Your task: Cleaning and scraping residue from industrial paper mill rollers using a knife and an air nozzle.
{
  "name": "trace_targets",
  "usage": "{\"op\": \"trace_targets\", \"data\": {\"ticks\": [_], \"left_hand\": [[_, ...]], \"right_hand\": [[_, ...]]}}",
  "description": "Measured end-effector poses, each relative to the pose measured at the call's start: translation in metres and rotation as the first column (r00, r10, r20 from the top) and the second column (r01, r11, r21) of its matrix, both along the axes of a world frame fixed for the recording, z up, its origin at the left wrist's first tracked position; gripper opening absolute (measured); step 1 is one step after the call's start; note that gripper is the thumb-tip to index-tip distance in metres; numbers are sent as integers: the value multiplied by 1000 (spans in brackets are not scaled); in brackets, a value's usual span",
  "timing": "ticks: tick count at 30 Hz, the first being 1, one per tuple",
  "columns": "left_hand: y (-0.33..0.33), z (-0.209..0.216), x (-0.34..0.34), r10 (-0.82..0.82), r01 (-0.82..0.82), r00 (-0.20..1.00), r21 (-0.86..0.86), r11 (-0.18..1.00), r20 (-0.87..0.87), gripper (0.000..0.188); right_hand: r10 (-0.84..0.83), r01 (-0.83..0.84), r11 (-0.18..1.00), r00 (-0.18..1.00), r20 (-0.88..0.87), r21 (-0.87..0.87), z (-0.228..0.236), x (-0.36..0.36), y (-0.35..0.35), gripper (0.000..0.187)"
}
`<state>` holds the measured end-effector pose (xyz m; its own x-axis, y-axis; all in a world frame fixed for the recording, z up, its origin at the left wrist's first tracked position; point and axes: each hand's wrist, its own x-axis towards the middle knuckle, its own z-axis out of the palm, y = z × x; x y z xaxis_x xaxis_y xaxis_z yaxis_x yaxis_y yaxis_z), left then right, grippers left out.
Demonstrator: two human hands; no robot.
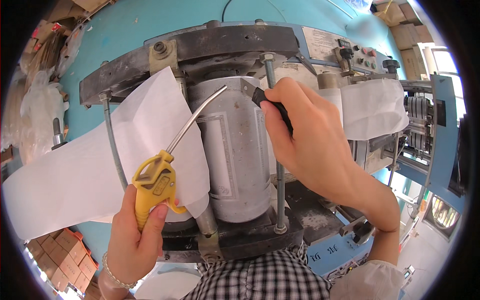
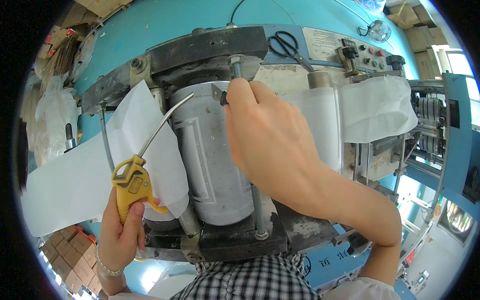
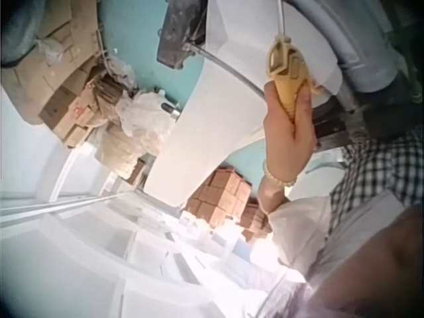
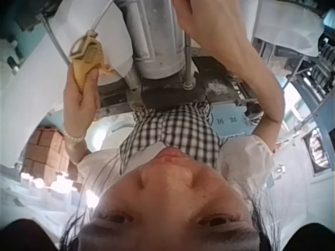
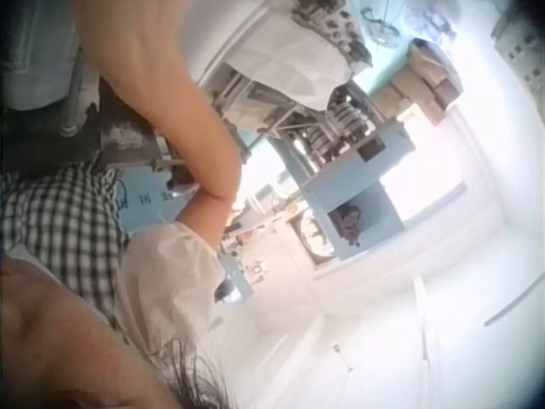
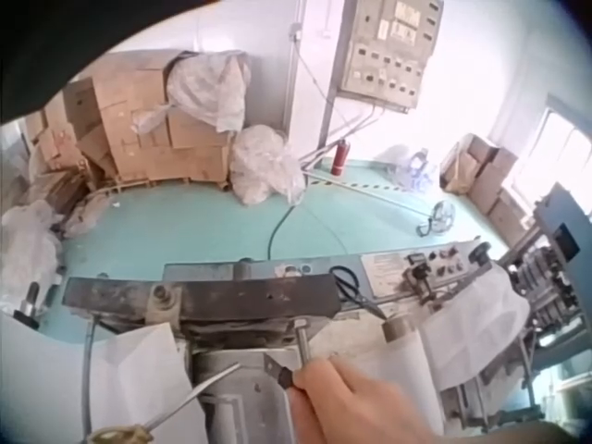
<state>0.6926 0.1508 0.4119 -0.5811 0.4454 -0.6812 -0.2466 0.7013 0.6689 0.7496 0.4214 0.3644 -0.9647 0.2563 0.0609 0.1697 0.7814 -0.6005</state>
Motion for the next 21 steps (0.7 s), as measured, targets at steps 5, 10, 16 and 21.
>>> {"op": "trace_targets", "data": {"ticks": [5, 10, 16, 21], "left_hand": [[5, 3, -1, 78, -78, 997, -16, 997, -2, 28], [7, 4, -2, 82, -81, 997, -13, 997, 6, 26], [6, 2, -2, 63, -63, 998, -22, 998, 28, 25], [8, 4, -1, 77, -77, 997, -1, 997, -1, 24]], "right_hand": [[-14, 14, 1000, 1000, -28, 5, -1, 0, -2, 11], [8, -8, 1000, 1000, -21, 24, -1, 1, 0, 11], [53, -53, 999, 998, 45, -14, 4, 8, 0, 11], [2, -1, 1000, 999, -49, 18, -3, 1, 0, 11]]}}
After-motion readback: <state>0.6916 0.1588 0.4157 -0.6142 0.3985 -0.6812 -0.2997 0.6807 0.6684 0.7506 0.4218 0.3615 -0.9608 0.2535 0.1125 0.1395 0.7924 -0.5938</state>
